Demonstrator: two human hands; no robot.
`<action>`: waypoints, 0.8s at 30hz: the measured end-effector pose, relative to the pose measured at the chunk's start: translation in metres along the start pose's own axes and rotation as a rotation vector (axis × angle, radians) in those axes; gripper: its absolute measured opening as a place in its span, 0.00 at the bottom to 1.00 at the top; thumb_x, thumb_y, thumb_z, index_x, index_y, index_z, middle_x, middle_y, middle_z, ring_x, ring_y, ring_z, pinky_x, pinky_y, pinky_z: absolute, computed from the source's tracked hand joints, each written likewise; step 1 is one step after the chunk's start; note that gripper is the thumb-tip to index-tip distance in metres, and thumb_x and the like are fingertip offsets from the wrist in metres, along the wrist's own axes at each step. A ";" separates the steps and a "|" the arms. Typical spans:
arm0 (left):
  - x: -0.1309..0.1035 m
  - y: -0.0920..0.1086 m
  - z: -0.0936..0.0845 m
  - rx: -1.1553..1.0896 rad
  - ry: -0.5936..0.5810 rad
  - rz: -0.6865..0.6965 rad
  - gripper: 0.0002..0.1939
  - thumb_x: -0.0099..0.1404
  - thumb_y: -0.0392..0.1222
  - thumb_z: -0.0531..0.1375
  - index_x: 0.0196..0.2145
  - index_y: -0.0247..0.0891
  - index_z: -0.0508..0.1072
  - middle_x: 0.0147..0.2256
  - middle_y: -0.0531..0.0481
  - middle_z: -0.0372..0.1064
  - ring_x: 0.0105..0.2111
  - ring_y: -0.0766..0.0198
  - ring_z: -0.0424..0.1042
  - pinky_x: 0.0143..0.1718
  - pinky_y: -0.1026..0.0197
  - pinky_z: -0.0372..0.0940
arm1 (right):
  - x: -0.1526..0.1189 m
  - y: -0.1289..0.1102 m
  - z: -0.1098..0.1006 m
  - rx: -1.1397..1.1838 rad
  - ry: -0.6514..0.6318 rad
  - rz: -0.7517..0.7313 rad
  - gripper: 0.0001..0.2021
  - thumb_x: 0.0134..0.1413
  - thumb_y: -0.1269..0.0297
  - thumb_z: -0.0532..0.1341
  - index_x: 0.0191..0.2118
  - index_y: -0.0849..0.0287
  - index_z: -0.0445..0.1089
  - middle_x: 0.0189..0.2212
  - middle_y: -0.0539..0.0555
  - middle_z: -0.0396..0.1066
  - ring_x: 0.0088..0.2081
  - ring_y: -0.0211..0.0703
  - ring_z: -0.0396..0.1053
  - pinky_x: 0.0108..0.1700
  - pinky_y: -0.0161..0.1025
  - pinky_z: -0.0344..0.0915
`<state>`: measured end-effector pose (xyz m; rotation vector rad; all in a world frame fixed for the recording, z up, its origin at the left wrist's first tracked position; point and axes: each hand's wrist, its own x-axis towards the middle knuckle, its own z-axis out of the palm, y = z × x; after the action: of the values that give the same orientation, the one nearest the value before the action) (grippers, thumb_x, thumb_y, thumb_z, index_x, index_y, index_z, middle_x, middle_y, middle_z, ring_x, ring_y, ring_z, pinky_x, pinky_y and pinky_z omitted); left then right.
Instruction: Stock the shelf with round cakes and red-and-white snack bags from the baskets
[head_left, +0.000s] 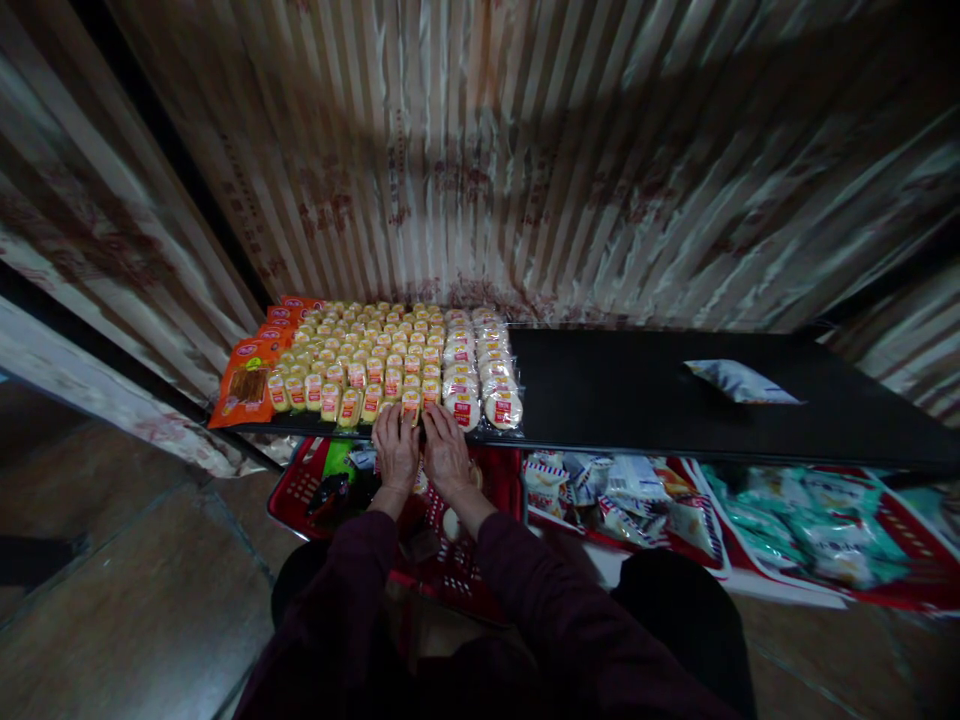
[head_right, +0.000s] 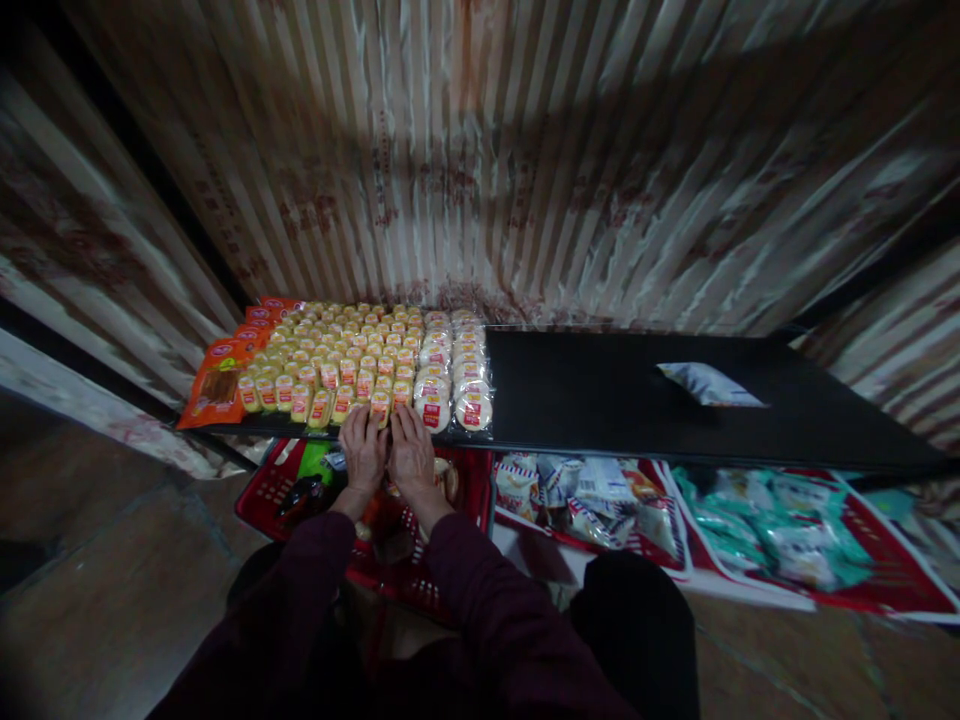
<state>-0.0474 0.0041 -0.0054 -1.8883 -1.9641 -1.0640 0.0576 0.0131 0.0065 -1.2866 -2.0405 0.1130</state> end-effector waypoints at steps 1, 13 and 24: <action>0.001 0.000 0.000 0.004 0.001 -0.001 0.17 0.67 0.41 0.51 0.51 0.35 0.69 0.55 0.36 0.64 0.58 0.49 0.57 0.58 0.43 0.53 | -0.001 0.001 0.000 -0.003 -0.006 -0.007 0.21 0.58 0.73 0.51 0.57 0.66 0.64 0.60 0.61 0.60 0.63 0.47 0.50 0.63 0.47 0.50; 0.009 0.003 0.003 0.049 0.031 -0.012 0.19 0.67 0.45 0.52 0.51 0.34 0.69 0.51 0.40 0.69 0.58 0.48 0.59 0.61 0.43 0.48 | 0.001 0.012 -0.007 -0.056 -0.076 -0.029 0.22 0.56 0.72 0.54 0.57 0.64 0.64 0.61 0.59 0.58 0.65 0.49 0.45 0.64 0.52 0.40; -0.001 0.000 0.011 0.018 0.071 -0.012 0.23 0.67 0.47 0.53 0.54 0.32 0.66 0.55 0.36 0.65 0.61 0.49 0.56 0.62 0.42 0.46 | -0.006 0.030 -0.001 -0.080 -0.065 -0.134 0.22 0.56 0.73 0.54 0.57 0.63 0.63 0.62 0.60 0.56 0.67 0.47 0.42 0.64 0.52 0.42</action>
<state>-0.0435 0.0104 -0.0141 -1.8067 -1.9420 -1.0976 0.0828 0.0226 -0.0084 -1.2032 -2.1998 0.0115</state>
